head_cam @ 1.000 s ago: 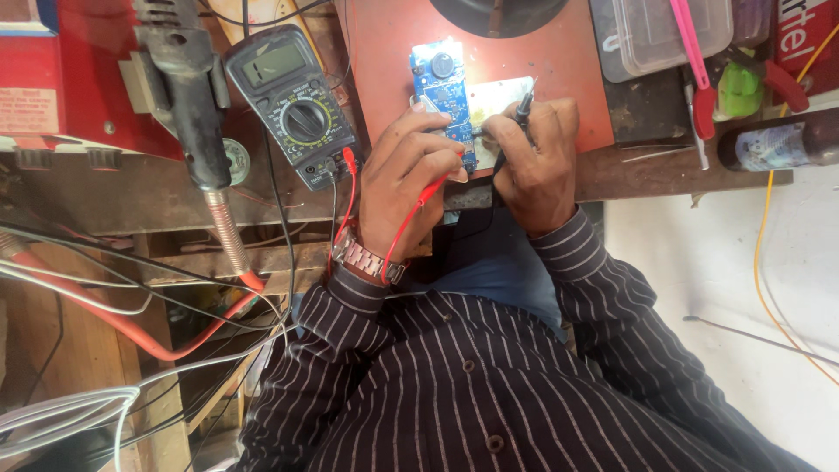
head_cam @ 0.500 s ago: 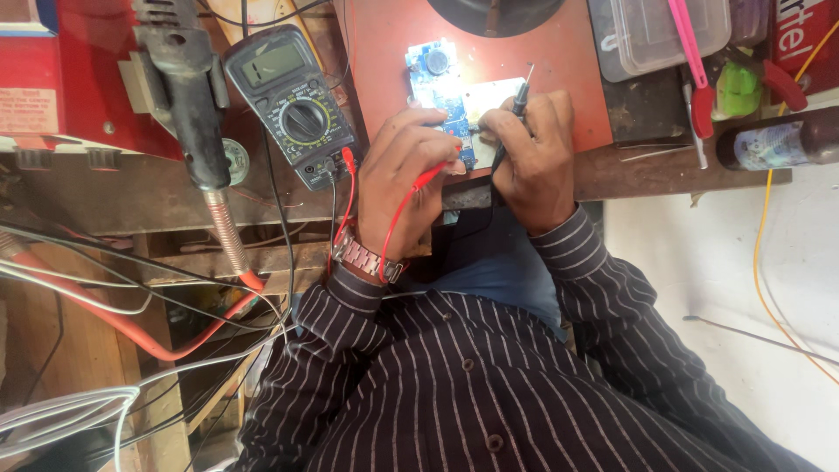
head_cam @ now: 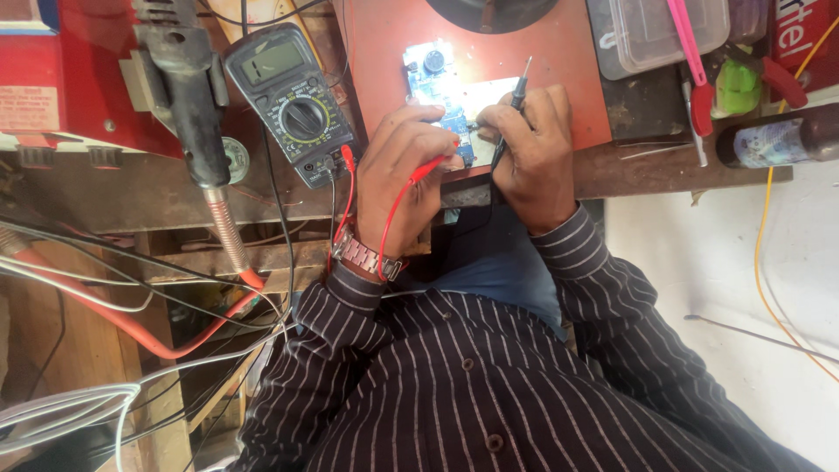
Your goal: The person uses a multimeter to test points on a small blue circuit board, then applies a liquid from a bottle and scrubs the board with a toothbrush. The person continues to test and clean the board throughout the clip.
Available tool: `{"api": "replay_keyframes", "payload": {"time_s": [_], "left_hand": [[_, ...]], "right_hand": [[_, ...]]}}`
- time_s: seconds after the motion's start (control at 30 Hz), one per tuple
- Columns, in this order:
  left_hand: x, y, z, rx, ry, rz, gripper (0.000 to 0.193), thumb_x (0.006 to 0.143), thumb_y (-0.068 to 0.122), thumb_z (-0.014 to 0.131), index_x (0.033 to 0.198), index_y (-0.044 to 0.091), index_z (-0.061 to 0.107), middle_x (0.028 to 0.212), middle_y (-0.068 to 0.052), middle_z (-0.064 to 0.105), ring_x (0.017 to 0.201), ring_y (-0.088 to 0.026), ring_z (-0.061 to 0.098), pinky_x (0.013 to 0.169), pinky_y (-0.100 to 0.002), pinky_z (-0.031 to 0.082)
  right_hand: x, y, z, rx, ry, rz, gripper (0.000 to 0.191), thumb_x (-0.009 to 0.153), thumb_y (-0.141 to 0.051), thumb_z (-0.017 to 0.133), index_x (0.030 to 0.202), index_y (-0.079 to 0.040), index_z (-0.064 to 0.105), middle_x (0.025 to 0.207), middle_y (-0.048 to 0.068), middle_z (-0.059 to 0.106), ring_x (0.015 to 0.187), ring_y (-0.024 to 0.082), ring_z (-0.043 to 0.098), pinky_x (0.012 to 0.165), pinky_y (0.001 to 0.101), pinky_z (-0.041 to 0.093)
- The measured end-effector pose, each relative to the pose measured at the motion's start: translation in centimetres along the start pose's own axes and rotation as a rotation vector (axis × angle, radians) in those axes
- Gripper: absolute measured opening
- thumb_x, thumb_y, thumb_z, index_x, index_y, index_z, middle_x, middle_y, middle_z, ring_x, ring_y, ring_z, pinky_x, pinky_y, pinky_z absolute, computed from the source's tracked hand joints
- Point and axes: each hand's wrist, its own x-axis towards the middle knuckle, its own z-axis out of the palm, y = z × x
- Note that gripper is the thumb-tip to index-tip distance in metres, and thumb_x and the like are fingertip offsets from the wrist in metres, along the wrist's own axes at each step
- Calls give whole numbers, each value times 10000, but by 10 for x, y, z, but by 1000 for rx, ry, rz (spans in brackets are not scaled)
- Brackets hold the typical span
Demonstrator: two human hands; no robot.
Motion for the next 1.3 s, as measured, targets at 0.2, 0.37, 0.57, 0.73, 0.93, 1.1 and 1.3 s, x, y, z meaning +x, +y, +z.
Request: {"api": "replay_keyframes", "payload": {"time_s": [0.2,0.37,0.57,0.73,0.93,1.1,1.3], "left_hand": [[-2,0,2,-1,18,-56,247,884,-46,765,1047,63,614,1094,-78,670,1213,-291,650,1004,-395,550],[-3,-3,4,-26,38,-106,227,920,-3,780,1067,66,622,1132,-87,686,1204,-291,661,1020,-393,546],[-6,-2,5,-97,55,-183,212,944,44,769,1094,52,619,1199,-118,689,1197,-305,663,1020,-390,544],[-6,-4,5,-87,51,-174,202,971,79,765,1124,58,634,1218,-104,689,1212,-299,661,1032,-386,548],[-6,-5,5,-92,48,-181,183,984,84,756,1135,76,653,1229,-100,690,1223,-300,657,1041,-385,546],[-6,-4,5,-89,38,-194,169,988,77,751,1127,78,654,1222,-96,692,1228,-298,660,1039,-378,549],[-6,-3,4,-88,34,-191,159,991,71,744,1122,75,655,1218,-100,690,1216,-296,665,1035,-379,552]], "right_hand": [[2,2,-1,33,-16,7,235,887,84,754,1052,-71,691,969,86,542,987,300,517,865,410,451],[4,2,-3,47,9,4,254,905,79,758,1101,-70,691,1003,99,566,1007,309,537,883,400,454],[-8,10,-11,550,117,267,306,1084,-88,532,1381,-24,563,1085,45,642,923,125,580,889,249,509],[-24,22,-18,1184,67,436,413,1169,-239,548,1427,81,576,1059,77,653,921,123,607,876,258,510],[-28,14,-23,892,41,450,262,1123,-128,646,1310,32,556,959,53,663,883,120,643,818,242,514],[-23,-3,-21,727,-36,455,192,986,-43,664,1151,27,595,1049,55,681,968,91,657,851,248,549],[-23,-4,-20,690,-4,414,100,1104,-78,678,1129,12,644,999,36,703,880,67,675,800,207,533]]}}
